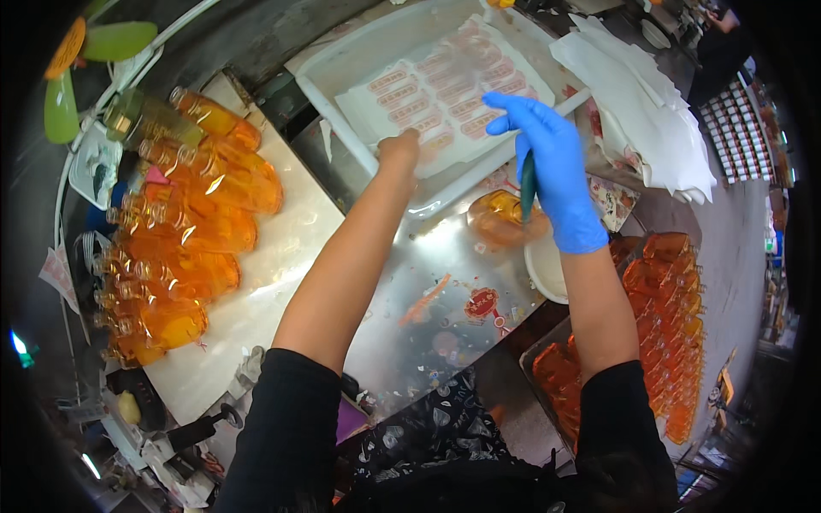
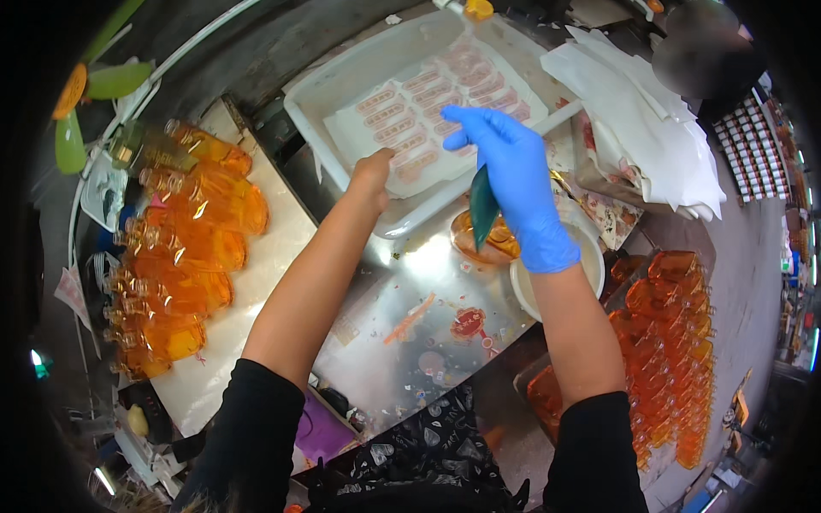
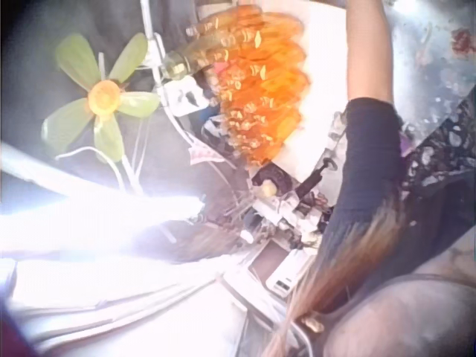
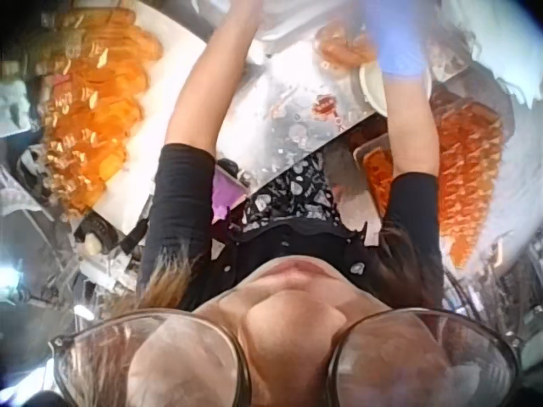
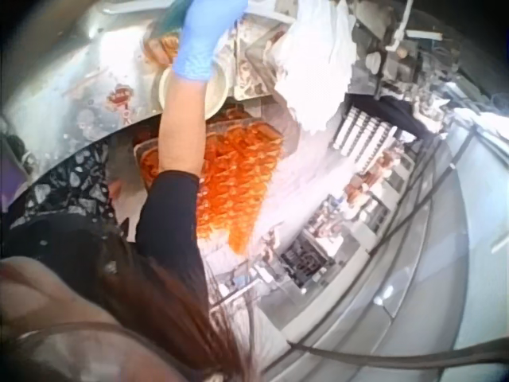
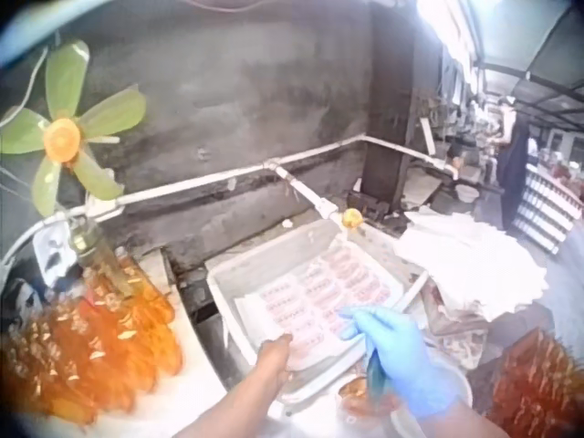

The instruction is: The person applies adhesive labels to the sides of amber-colored plastic bottles filled with liquid. They pick up a bottle, peel a label from a sheet, and smooth it onto the bottle surface using a green tool. The labeled bottles are then placed on a nearby tray.

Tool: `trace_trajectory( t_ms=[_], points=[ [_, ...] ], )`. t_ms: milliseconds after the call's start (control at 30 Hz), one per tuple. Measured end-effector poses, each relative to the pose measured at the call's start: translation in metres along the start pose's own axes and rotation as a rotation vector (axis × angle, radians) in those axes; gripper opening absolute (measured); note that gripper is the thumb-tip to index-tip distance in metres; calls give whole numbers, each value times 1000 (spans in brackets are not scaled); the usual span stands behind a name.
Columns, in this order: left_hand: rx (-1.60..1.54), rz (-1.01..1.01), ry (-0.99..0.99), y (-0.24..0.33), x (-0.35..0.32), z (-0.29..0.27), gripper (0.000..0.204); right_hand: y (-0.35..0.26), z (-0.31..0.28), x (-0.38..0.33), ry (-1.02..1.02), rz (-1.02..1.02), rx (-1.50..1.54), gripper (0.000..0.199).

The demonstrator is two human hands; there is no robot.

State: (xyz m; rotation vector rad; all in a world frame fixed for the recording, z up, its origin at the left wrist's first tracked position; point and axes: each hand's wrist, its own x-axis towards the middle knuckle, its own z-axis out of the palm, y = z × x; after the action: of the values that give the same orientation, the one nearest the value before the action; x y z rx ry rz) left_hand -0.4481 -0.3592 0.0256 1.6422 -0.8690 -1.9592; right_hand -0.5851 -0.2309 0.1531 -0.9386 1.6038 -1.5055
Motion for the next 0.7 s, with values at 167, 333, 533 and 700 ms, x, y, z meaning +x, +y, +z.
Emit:
trace_trajectory(
  t_ms=[167,333,533,700],
  points=[
    [303,26,85,1,66,-6,55,-14,-34,-3,187,106,37,28],
    [511,-60,344,-27,154,-24,60,-18,-31,-40,171,209,116,28],
    [967,-61,489,-9,138,-9,67,-1,-40,-80,193,407,241,28],
    [1202,115,402,-7,132,-11,34,4,-38,-97,199,462,237,28]
  ],
)
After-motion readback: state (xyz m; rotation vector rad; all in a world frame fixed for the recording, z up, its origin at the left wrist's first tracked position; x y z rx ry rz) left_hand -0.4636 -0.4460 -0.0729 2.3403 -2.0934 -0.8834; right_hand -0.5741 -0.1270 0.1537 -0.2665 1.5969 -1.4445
